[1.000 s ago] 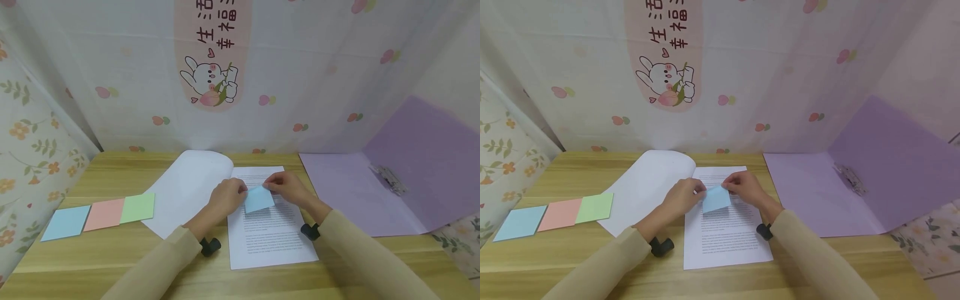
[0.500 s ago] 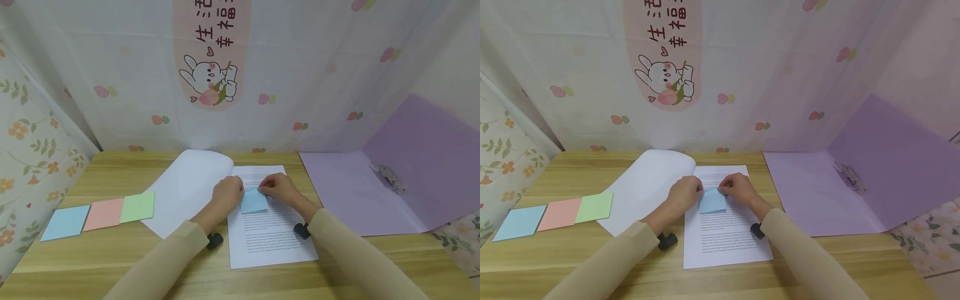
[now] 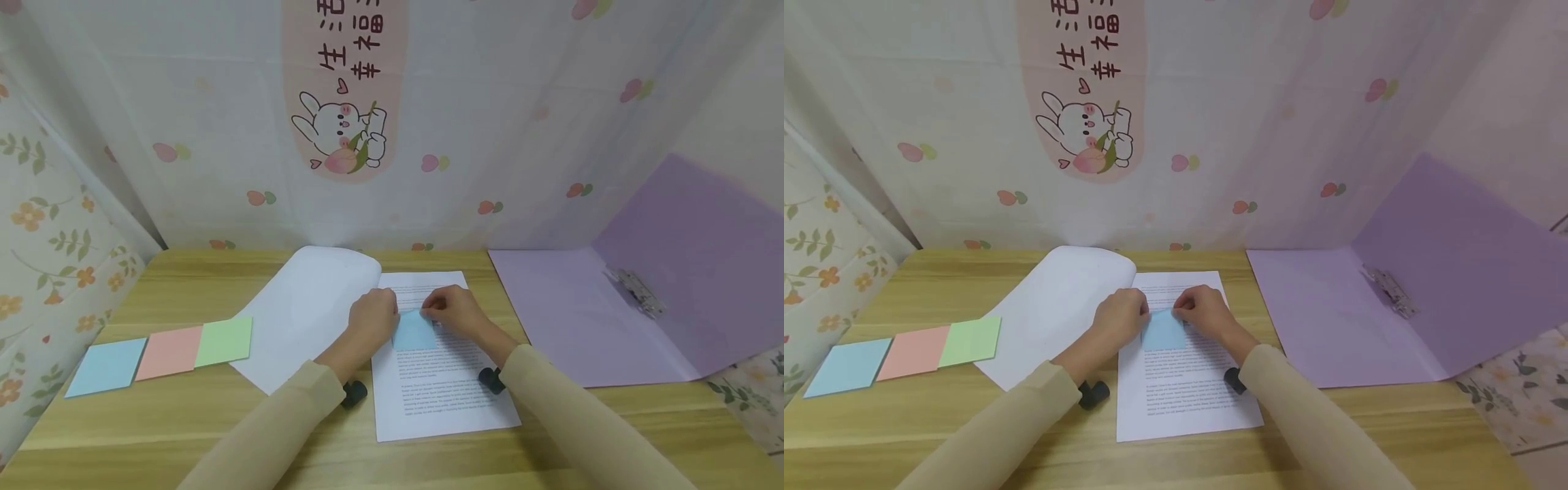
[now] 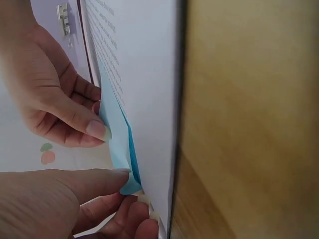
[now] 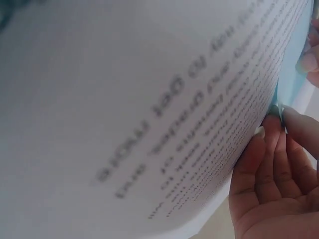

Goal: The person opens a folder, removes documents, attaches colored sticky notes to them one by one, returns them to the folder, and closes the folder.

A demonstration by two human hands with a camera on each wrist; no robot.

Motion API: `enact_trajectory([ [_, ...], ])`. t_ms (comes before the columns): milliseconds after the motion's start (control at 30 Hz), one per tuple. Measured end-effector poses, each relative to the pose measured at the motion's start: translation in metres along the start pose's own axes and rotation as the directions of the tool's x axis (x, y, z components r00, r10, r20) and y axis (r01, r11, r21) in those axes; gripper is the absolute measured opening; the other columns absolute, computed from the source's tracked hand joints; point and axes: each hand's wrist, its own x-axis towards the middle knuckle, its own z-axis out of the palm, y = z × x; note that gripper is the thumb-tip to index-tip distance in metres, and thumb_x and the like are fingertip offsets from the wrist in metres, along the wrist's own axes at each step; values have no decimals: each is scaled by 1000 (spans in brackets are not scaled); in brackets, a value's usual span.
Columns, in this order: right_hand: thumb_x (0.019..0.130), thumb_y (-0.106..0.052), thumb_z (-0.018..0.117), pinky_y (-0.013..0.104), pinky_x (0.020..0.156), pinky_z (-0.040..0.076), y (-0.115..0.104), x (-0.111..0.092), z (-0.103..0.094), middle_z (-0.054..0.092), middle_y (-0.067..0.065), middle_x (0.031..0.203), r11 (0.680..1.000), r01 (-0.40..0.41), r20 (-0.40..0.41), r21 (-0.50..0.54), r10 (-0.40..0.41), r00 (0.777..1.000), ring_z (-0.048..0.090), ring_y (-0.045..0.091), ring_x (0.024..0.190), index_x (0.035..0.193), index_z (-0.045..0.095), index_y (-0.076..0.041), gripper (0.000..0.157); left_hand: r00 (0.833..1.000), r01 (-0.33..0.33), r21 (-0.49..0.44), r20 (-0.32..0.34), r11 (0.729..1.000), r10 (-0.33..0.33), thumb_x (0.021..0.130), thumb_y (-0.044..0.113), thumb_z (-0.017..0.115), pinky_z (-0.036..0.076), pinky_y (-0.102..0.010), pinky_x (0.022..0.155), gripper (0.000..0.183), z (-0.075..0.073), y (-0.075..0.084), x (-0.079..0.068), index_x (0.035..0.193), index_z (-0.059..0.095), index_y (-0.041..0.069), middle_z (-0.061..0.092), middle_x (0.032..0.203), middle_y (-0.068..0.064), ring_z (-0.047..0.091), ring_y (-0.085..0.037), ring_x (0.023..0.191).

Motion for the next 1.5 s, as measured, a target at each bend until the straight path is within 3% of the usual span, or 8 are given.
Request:
enact_trajectory([
  [400, 93, -10, 72, 28, 77, 52, -7, 4, -2, 73, 8, 92, 1000, -25, -7, -8, 25, 1000, 60, 16, 81, 100, 75, -5, 10, 999, 38, 3, 27, 999, -38, 94, 16, 71, 55, -33, 66, 16, -4, 3, 6, 103, 72, 3, 75, 94, -10, 66, -20, 75],
  [567, 92, -11, 73, 28, 77, 52, -8, 5, -2, 72, 8, 91, 999, -46, -4, -17, 46, 999, 60, 16, 80, 100, 75, -5, 11, 998, -55, 148, -26, 987, 60, 94, 14, 71, 57, -34, 71, 31, -4, 7, -4, 122, 64, 1, 66, 104, -12, 63, -22, 84],
  [767, 90, -10, 74, 29, 76, 51, -6, 5, -1, 72, 7, 87, 999, -17, -16, -45, 16, 1000, 59, 16, 79, 98, 75, -5, 9, 972, -208, 340, -34, 917, 233, 89, 10, 76, 58, -33, 72, 27, 0, 12, -21, 115, 73, 9, 68, 105, -7, 58, -20, 85],
  [1000, 91, -10, 72, 29, 74, 48, -7, 4, 0, 69, 6, 86, 993, 48, -7, -108, -49, 999, 57, 16, 79, 101, 74, -5, 11, 980, -194, 393, 26, 899, 200, 90, 13, 75, 57, -32, 71, 22, 1, 10, -33, 112, 75, 12, 75, 100, -4, 59, -18, 78],
  [1133, 90, -15, 76, 34, 76, 55, -19, -1, 0, 71, 7, 94, 933, 94, -21, -348, -108, 994, 64, 19, 83, 113, 71, -6, 25, 978, -204, 427, 46, 881, 204, 93, 15, 72, 60, -33, 76, 22, 0, 9, -36, 115, 73, 10, 75, 107, -6, 67, -19, 88],
  [1300, 82, -18, 84, 43, 90, 58, -41, -19, 5, 72, 11, 116, 751, 228, -8, -619, -296, 955, 70, 29, 105, 123, 69, -5, 45, 971, -228, 433, 34, 872, 237, 96, 13, 67, 60, -38, 89, 22, 2, 7, -38, 117, 73, 9, 72, 127, -6, 67, -23, 121],
  [1367, 83, -13, 83, 44, 95, 57, -47, -28, 9, 71, 12, 123, 735, 302, 42, -607, -350, 936, 69, 31, 112, 127, 68, -5, 47, 968, -241, 442, 49, 864, 245, 97, 14, 65, 59, -39, 95, 25, 4, 7, -40, 121, 72, 9, 71, 131, -5, 64, -23, 127],
  [1500, 93, -9, 71, 43, 107, 51, -50, -38, 18, 64, 11, 141, 780, 399, 185, -482, -354, 917, 61, 29, 131, 140, 59, -5, 48, 963, -266, 454, 91, 850, 253, 99, 17, 63, 52, -40, 106, 34, 6, 5, -44, 132, 67, 8, 68, 136, -5, 60, -25, 133],
])
